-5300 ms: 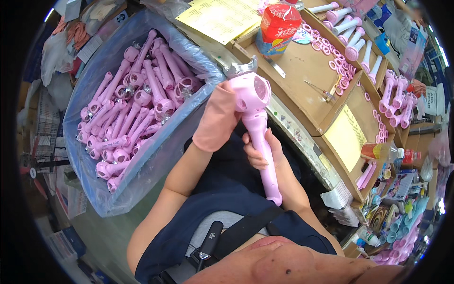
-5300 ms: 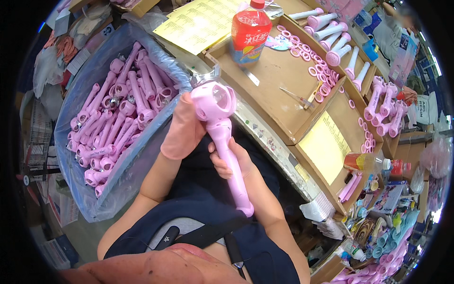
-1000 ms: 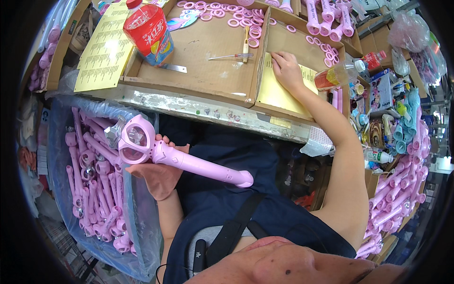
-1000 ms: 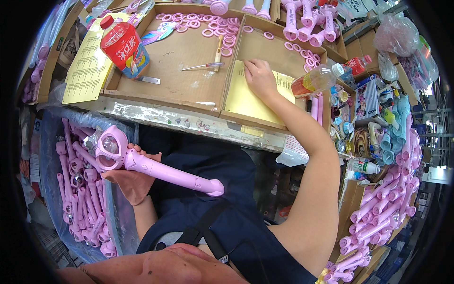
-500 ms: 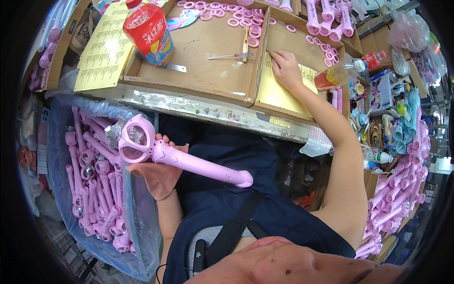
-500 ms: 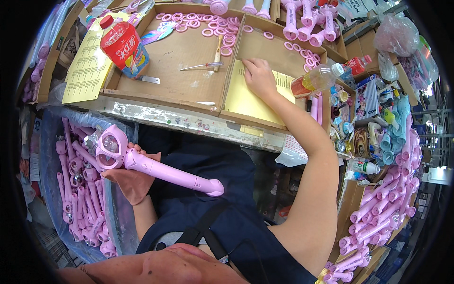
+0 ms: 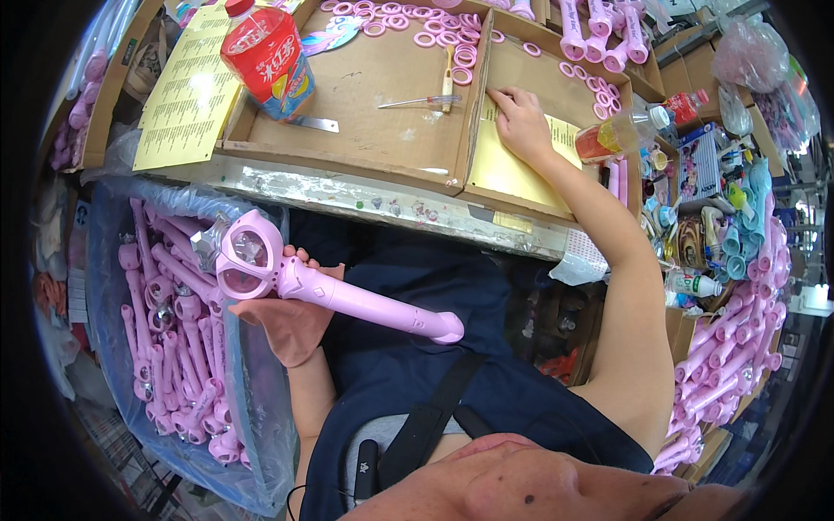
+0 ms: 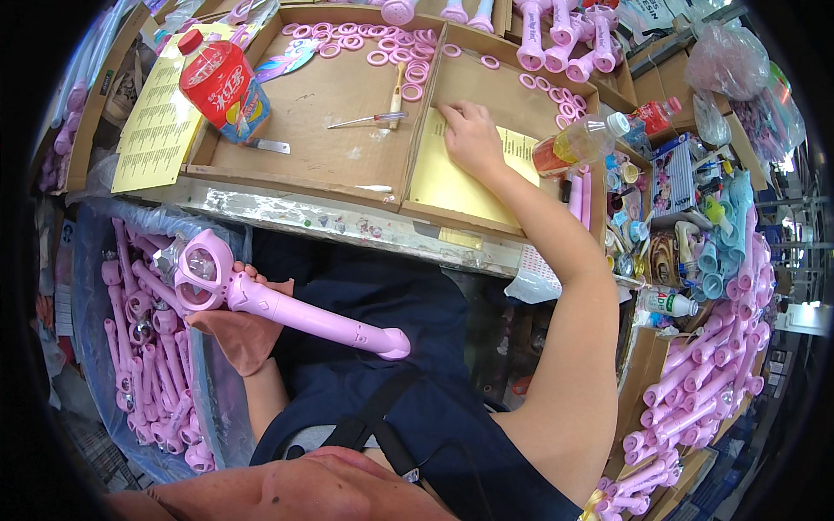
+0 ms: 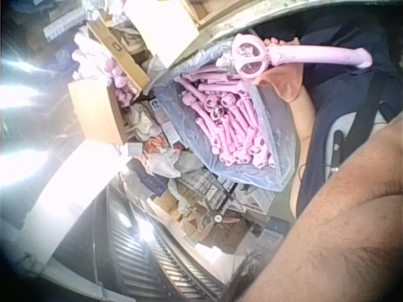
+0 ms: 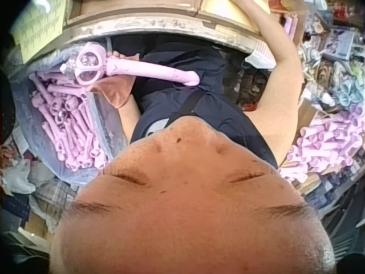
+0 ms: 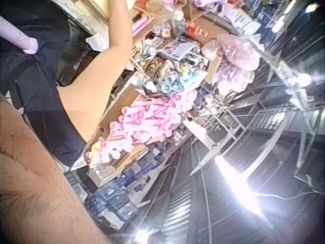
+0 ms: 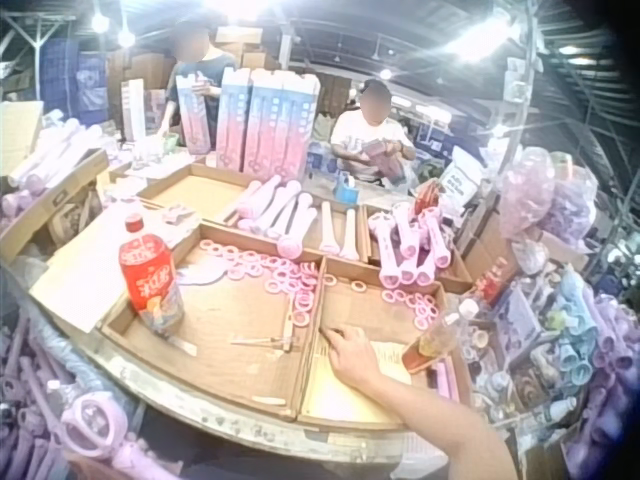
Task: The person picks pink plastic wands from a bin, wipes them with a cloth, and attaches a silver crown-shaped piece to the top. They then use a small tool to adjust the crown and place the finished wand on the table.
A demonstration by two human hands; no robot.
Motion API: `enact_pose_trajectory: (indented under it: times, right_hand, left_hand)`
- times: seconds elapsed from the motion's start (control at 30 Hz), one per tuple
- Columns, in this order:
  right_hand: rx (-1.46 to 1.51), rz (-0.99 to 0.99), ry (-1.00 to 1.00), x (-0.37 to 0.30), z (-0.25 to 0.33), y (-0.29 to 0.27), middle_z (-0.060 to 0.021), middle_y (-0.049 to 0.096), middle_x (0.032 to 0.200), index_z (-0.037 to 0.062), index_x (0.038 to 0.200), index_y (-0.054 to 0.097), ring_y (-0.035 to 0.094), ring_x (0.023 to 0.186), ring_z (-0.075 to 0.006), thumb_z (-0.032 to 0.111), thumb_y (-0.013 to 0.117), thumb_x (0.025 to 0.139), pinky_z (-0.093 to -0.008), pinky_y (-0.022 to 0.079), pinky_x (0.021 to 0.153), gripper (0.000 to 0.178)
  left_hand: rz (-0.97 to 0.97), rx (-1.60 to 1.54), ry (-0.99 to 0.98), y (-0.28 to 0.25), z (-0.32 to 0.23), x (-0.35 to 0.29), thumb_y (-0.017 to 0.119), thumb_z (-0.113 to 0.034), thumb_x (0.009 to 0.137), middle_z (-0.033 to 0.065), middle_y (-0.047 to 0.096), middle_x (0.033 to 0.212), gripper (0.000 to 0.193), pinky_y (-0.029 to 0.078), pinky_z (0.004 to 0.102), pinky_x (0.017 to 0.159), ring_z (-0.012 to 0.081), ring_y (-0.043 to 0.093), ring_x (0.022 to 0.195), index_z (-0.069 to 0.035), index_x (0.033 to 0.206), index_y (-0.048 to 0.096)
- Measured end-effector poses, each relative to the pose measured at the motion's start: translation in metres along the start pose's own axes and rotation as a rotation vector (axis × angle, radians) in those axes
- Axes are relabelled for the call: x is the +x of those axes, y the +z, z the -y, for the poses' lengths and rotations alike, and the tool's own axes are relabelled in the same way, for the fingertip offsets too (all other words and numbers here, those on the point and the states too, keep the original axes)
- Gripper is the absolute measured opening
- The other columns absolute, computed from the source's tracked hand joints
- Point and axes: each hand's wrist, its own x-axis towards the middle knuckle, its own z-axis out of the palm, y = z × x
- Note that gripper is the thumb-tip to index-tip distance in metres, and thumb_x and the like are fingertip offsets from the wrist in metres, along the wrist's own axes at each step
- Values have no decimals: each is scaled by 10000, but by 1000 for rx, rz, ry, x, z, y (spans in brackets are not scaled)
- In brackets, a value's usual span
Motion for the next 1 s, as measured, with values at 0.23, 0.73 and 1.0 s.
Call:
enact_pose_trajectory:
  times: [0.23, 0.73, 1.0]
  right_hand:
    - [67, -5, 0, -2, -1, -2, -94, 651, 1095, 116, 1114, 707, 588, 1020, -307, 66, 584, 801, -402, 496, 909, 340]
    - [1152, -157, 442, -17, -37, -10, -173, 692, 1089, -18, 557, 552, 623, 1041, -228, 305, 448, 1027, -355, 498, 915, 580]
    - [676, -467, 3, 5, 52, -105, -171, 523, 1344, -8, 1208, 546, 505, 1259, -250, 44, 596, 934, -323, 417, 1009, 284]
  left_hand:
    - [-18, 8, 18, -4, 3, 0, 651, -866, 535, 72, 608, 1122, 1104, 362, 534, 1057, 253, 597, 1051, -37, 1245, 486]
    - [-112, 160, 190, 7, 6, -6, 759, -519, 770, 30, 543, 1202, 862, 331, 562, 1115, 205, 554, 1156, -118, 1425, 368]
    - [78, 122, 355, 30, -8, -17, 696, -531, 828, 43, 337, 1559, 795, 147, 613, 1168, 352, 274, 1447, -311, 1482, 303]
